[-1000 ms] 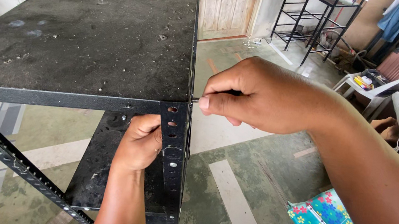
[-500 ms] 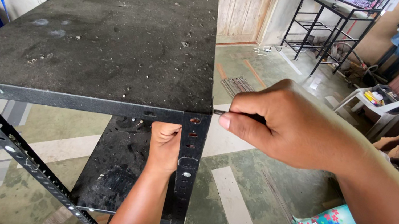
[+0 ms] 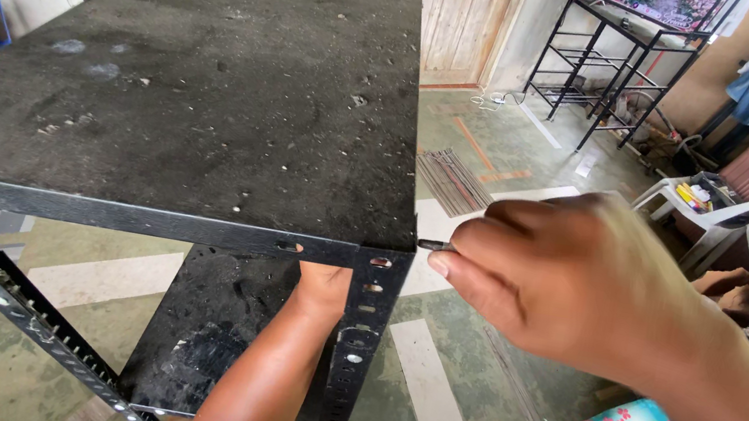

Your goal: The person uses a screwdriver and a wrench to tighten bolts on the corners of a black metal shelving unit. They work on multiple corners, securing the shelves to the frame.

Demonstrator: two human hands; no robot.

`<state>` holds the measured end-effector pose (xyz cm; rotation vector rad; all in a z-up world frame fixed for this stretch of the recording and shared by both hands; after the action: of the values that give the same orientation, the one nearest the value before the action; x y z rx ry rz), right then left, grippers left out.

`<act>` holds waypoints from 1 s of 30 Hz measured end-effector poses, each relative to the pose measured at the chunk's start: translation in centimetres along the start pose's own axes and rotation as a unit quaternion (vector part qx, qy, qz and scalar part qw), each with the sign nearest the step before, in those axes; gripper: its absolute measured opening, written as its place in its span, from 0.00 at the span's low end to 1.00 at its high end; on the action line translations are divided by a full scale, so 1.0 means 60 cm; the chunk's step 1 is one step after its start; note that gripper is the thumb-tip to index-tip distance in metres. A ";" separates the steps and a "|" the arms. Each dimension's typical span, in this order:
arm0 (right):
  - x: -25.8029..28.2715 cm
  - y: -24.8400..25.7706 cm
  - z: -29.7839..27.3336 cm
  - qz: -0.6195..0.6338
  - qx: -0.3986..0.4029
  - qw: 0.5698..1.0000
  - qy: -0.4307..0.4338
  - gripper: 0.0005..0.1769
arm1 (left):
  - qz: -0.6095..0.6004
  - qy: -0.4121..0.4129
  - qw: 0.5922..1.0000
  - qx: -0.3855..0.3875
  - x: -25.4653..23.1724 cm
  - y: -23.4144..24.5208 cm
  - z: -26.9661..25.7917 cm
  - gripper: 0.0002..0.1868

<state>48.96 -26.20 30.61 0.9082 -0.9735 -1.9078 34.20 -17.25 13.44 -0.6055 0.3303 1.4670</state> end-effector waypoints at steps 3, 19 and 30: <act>0.021 0.001 -0.018 -0.134 -0.049 0.984 0.103 0.13 | 0.032 -0.030 0.999 0.002 -0.002 -0.001 -0.002 0.12; -0.036 -0.046 0.005 0.230 0.146 0.949 -0.158 0.19 | -0.027 0.054 0.991 0.119 -0.006 -0.013 -0.011 0.12; -0.026 -0.005 -0.042 0.009 -0.050 0.997 -0.065 0.09 | 0.024 0.045 0.991 0.120 -0.013 -0.006 -0.018 0.10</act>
<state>51.66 -25.44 29.59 0.7235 -0.9493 -2.0001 34.66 -18.51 13.05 -0.4724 0.5873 1.4220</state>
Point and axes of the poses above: each hand's wrist, its own z-axis towards the middle knuckle, its own y-axis out of the back of the hand, x = y × z, the point moved 7 cm from there along z, towards the middle knuckle, and after that the axes turned 7 degrees about y, right-handed, at the moved point
